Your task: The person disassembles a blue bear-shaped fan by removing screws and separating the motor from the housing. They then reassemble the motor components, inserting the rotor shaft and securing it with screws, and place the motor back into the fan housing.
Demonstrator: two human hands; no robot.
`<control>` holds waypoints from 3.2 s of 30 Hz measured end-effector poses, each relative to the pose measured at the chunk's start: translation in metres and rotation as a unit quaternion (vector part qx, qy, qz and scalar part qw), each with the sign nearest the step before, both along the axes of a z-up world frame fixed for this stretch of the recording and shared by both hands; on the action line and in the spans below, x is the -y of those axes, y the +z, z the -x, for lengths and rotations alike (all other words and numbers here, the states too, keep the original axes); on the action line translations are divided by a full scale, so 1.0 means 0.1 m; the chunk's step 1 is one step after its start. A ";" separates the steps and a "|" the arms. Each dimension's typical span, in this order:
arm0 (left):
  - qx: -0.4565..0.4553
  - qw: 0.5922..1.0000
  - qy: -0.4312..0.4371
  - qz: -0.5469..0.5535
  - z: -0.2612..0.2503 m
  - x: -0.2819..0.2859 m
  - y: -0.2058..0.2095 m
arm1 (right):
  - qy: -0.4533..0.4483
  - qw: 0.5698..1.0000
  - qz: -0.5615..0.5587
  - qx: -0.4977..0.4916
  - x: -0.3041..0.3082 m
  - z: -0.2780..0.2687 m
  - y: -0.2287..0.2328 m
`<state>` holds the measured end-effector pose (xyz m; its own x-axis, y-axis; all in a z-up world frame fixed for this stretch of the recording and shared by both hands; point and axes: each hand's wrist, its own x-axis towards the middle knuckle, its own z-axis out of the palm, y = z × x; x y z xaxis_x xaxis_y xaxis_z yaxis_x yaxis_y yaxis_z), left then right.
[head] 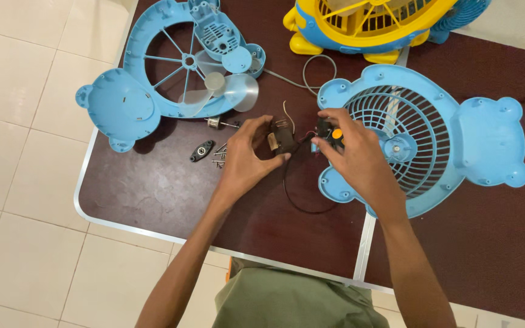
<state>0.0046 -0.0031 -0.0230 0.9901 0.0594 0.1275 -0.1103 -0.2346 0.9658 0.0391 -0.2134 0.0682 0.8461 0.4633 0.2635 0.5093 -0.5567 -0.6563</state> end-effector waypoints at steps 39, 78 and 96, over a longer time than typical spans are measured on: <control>0.005 0.977 -0.023 -0.212 -0.09 0.23 -0.22 | -0.048 0.995 0.026 -0.087 0.11 0.07 -0.04; 0.100 0.921 -0.336 -0.169 0.09 1.92 0.34 | -0.239 0.897 -0.369 0.042 1.97 0.37 -0.48; 0.117 0.942 -0.276 -0.154 -0.14 1.82 0.56 | -0.280 0.956 -0.078 -0.029 1.85 0.24 -0.91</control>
